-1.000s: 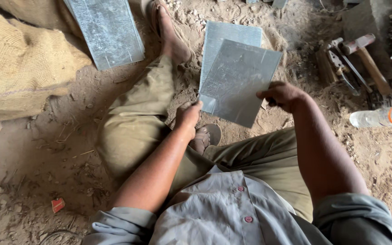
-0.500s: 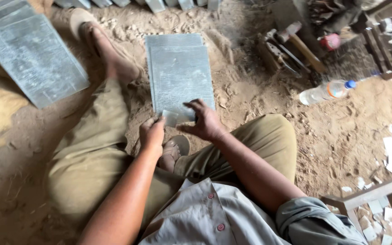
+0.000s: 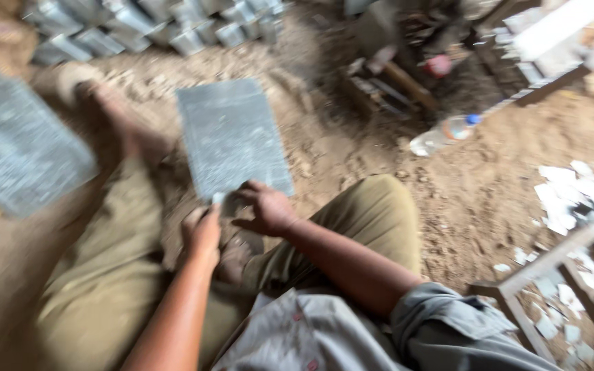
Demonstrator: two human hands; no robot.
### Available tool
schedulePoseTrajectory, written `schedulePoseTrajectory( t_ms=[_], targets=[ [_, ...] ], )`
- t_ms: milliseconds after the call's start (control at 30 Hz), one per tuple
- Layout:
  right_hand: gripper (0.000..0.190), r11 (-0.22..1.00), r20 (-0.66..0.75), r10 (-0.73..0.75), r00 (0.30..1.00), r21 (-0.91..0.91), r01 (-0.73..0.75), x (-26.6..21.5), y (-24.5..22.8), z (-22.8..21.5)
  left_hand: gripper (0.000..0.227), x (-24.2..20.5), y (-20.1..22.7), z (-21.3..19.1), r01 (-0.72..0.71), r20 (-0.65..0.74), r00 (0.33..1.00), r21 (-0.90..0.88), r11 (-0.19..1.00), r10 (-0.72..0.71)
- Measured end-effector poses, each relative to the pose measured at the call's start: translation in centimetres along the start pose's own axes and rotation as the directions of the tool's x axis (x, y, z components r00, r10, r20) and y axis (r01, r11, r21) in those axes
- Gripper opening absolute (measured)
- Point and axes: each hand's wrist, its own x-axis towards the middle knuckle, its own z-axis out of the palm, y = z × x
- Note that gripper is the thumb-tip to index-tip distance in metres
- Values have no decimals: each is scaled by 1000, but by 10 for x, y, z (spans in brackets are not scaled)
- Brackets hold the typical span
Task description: The person sits on the ground and uses a small handheld tool to smooth the edges of rectangular metal sheets. They repeatedly rub the tool along the edges of each sheet, then place the finished sheet onto a stack to the left.
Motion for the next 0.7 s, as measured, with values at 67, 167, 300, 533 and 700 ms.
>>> schedulePoseTrajectory(
  t_ms=[67, 167, 300, 533, 700],
  targets=[
    [61, 1000, 4, 17, 1000, 23, -17, -4, 2, 3, 28, 0, -2, -3, -45, 24, 999, 12, 999, 44],
    [61, 1000, 3, -4, 1000, -24, 4, -6, 1, 8, 27, 2, -7, -6, -44, 20, 999, 19, 999, 44],
    [65, 997, -39, -68, 997, -40, 67, -10, 9, 8, 15, 10, -13, -4, 47, 20, 999, -90, 995, -45],
    [64, 997, -20, -47, 999, -68, 46, -10, 4, 13, 17, 17, -26, -9, 18, 29, 999, -144, 989, -14],
    [63, 997, 7, -20, 1000, -77, 20, -11, 9, 12, 20, 22, -29, -5, 55, 1, 998, -75, 996, -56]
  ],
)
